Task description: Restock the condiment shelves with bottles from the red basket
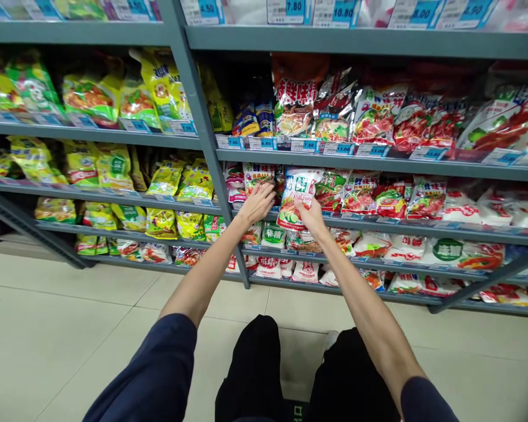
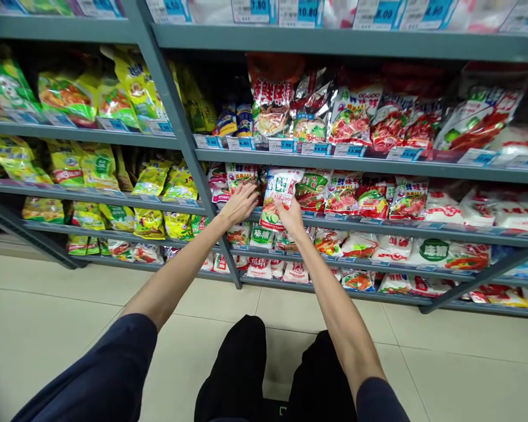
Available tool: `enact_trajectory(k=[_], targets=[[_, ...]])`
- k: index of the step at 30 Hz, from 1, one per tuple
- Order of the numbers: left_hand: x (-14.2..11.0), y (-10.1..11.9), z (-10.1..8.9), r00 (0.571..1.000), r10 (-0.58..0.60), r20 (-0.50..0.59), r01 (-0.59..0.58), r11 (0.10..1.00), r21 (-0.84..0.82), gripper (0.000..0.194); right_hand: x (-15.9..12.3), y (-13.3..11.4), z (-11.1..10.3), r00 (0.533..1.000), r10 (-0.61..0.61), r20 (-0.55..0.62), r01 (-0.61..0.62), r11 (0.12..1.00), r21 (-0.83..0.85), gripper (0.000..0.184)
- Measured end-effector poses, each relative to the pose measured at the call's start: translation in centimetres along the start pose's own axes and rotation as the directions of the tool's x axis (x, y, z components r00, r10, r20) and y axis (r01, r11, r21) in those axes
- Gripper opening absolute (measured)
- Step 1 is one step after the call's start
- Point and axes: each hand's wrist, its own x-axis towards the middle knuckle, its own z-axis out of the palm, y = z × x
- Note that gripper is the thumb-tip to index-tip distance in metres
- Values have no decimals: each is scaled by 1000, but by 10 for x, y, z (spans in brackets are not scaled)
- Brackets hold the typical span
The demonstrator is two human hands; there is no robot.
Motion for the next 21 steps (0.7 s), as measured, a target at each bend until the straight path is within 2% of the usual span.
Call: enact_trajectory(k=[3,7,12,15,17,19,21], targets=[[-1,-1,5,999,-47,-24,45,996,-80,47,38,9,13,999,-44,7,44,998,42,45],[1,-3,15,985,-150,-81,132,971,-201,53,73,14,28,997,-23,69,20,999,42,33],[10,0,28,961,-229,-157,195,959,-207,60,97,14,30,994,-77,80,85,991,-102,32],[16,5,32,948,-263,-180,228,955,-190,58,98,14,31,993,-114,40,120,966,-228,35],[18,9,33,944,-273,-183,238,952,-195,57,90,13,36,989,-146,2,139,935,-327,47],[20,13,33,939,-287,-189,252,949,-191,55,75,10,43,984,-164,-65,116,880,-462,63],[23,16,34,932,-310,-189,279,945,-171,54,56,6,48,976,-199,-92,106,794,-599,71]])
